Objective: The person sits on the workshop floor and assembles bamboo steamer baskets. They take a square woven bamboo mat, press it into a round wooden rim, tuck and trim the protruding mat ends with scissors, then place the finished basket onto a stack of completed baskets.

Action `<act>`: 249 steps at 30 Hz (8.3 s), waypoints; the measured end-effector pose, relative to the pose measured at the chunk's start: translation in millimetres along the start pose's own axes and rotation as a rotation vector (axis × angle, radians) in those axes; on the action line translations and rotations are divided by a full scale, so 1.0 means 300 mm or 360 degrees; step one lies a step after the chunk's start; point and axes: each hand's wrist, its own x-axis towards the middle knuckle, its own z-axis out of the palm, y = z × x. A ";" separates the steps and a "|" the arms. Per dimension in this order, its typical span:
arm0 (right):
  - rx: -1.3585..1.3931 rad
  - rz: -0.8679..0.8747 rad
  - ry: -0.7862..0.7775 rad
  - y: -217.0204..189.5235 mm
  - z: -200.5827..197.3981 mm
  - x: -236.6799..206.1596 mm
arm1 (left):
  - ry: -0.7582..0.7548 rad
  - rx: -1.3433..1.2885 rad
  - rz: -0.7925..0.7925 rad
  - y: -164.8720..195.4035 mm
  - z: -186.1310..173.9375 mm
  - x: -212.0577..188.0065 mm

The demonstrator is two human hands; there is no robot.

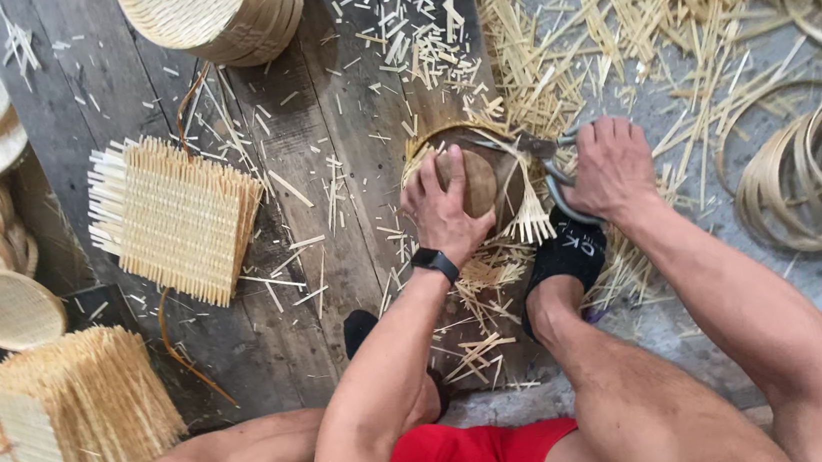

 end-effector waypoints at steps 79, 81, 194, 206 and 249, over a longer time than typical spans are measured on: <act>0.0003 -0.0063 -0.0433 0.116 0.095 -0.016 | -0.0644 -0.0169 0.0347 -0.023 -0.104 0.080; 0.0002 -0.0082 -0.0344 0.099 0.078 -0.002 | -0.0663 -0.0148 0.0352 -0.026 -0.094 0.086; 0.2358 0.1219 -0.0573 -0.217 0.106 -0.103 | -0.0514 -0.1302 -0.1607 -0.333 0.029 0.025; 0.2750 0.1417 -0.0581 -0.312 0.077 -0.121 | -0.0336 -0.2302 -0.1991 -0.175 0.105 -0.220; 0.3999 0.0426 -0.0307 -0.238 -0.078 -0.216 | -0.0077 -0.0820 -0.0574 -0.333 -0.116 0.053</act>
